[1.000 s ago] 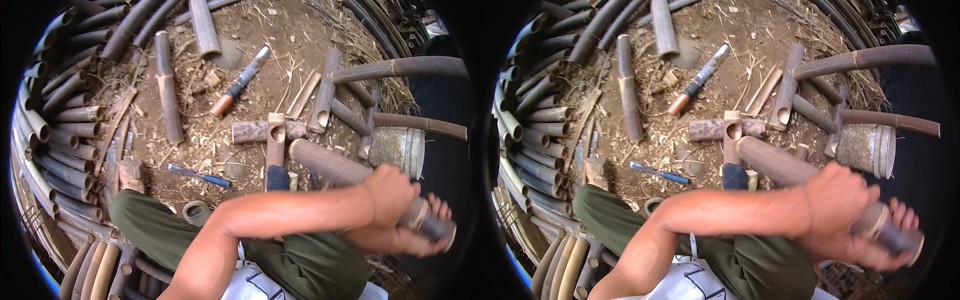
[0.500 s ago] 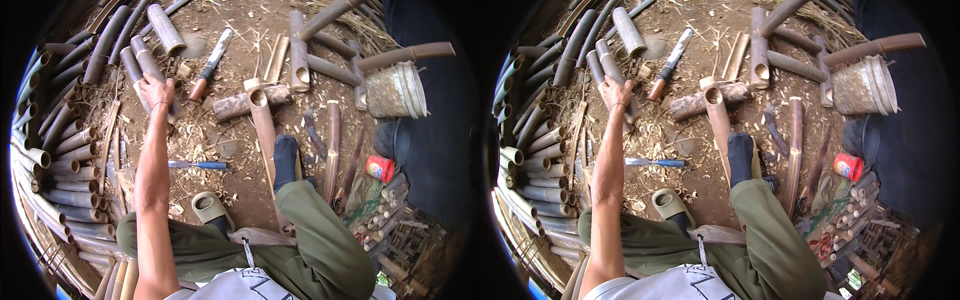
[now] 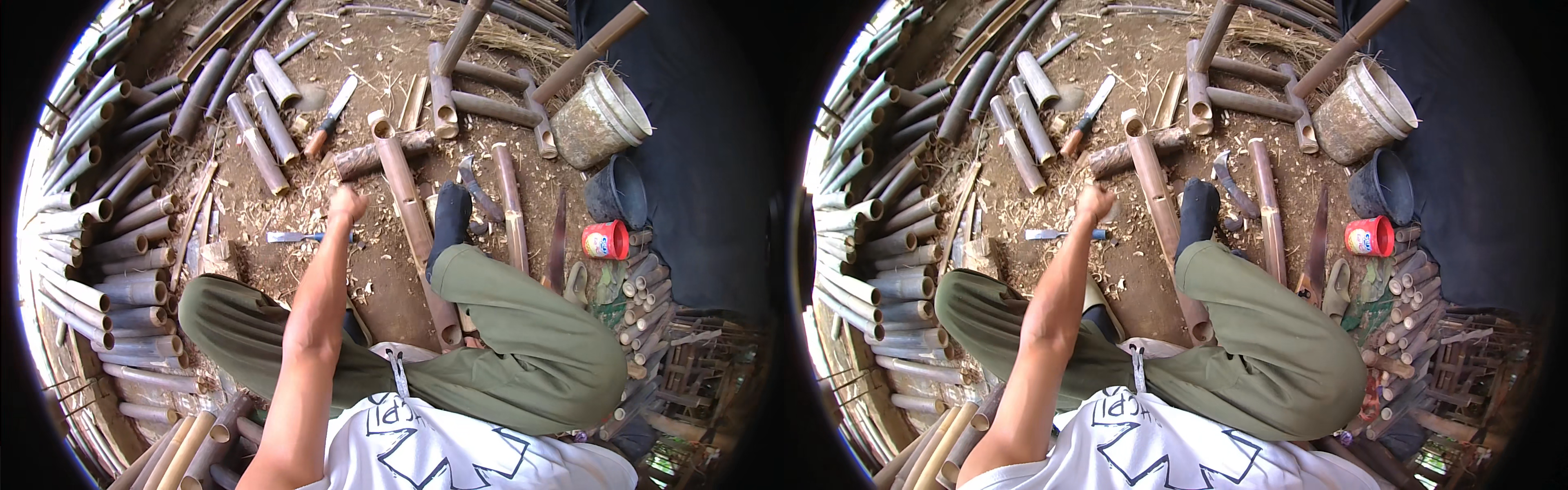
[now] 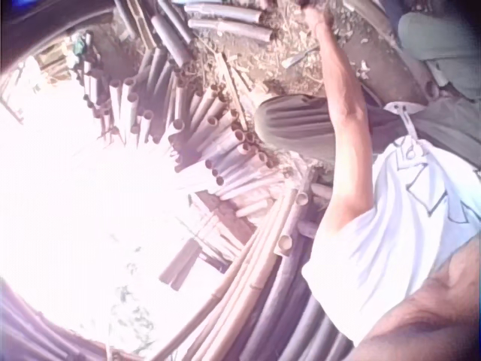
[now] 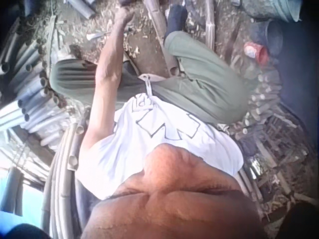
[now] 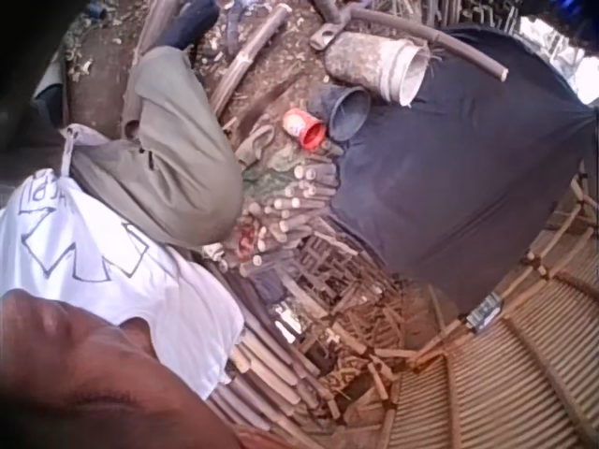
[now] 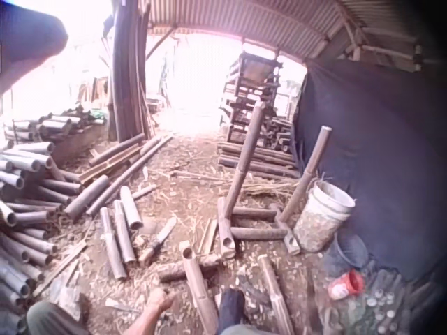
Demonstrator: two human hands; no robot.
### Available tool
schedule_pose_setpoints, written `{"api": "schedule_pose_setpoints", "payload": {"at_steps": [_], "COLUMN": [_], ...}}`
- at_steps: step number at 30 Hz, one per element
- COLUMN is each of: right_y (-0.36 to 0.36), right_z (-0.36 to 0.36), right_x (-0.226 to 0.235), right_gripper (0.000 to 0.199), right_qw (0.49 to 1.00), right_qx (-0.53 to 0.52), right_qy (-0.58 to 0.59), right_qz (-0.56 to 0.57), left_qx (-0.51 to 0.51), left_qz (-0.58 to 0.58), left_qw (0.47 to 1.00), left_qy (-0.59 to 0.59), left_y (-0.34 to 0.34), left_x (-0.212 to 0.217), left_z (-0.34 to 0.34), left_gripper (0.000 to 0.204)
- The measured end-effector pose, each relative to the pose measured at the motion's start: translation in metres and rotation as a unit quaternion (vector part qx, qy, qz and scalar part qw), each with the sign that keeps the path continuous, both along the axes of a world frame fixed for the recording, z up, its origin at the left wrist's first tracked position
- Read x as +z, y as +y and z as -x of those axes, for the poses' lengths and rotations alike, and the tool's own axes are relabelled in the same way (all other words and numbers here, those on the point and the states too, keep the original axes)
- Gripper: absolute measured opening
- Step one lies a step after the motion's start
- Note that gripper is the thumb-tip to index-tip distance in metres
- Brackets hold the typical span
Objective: The person uses a machete and a chisel to carve and shape bamboo poles. They use a thick bamboo segment as a mallet to drive the chisel into a pole to create a hole, then fit a vertical bamboo support into the carved opening.
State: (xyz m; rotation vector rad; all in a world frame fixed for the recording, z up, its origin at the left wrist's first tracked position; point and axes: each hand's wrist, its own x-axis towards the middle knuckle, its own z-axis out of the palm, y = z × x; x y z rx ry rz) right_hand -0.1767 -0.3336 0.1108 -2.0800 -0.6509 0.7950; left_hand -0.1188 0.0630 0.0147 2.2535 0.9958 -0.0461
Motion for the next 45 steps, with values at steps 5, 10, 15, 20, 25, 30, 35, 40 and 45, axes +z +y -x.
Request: {"api": "schedule_pose_setpoints", "payload": {"at_steps": [5, 10, 15, 20, 25, 30, 35, 40, 45], "right_y": [-0.038, -0.075, -0.128, -0.201, -0.147, -0.059, 0.05, 0.123, 0.166], "right_z": [0.058, -0.014, -0.098, -0.119, -0.128, -0.156, -0.205, -0.22, -0.192], "right_x": [-0.011, -0.02, -0.037, -0.084, -0.074, 0.004, 0.014, 0.008, -0.003], "right_gripper": [0.045, 0.053, 0.076, 0.099, 0.082, 0.089, 0.08, 0.064, 0.061], "right_qw": [0.998, 0.982, 0.917, 0.885, 0.919, 0.982, 0.939, 0.892, 0.969], "right_qx": [0.014, -0.029, -0.127, -0.242, -0.318, -0.172, -0.127, -0.096, 0.037], "right_qy": [0.038, 0.047, -0.055, -0.111, -0.115, -0.049, 0.223, 0.325, -0.137], "right_qz": [-0.04, 0.179, 0.374, 0.383, 0.202, -0.058, -0.231, -0.3, -0.203], "left_qx": [-0.004, 0.051, 0.102, 0.088, 0.125, 0.144, 0.081, 0.022, 0.067], "left_qz": [0.432, 0.35, 0.287, 0.429, 0.373, 0.335, 0.296, 0.185, 0.639], "left_qw": [0.899, 0.932, 0.942, 0.881, 0.887, 0.891, 0.944, 0.981, 0.737], "left_qy": [0.068, -0.079, -0.139, -0.18, -0.243, -0.269, -0.122, -0.059, -0.209], "left_y": [-0.146, -0.144, -0.07, -0.114, -0.107, -0.122, -0.148, -0.134, -0.104], "left_x": [0.006, 0.007, 0.001, 0.017, 0.011, -0.007, -0.006, -0.001, 0.115], "left_z": [0.013, 0.035, 0.063, 0.03, 0.041, 0.045, 0.037, 0.023, 0.003], "left_gripper": [0.074, 0.06, 0.057, 0.056, 0.055, 0.062, 0.081, 0.081, 0.066]}}
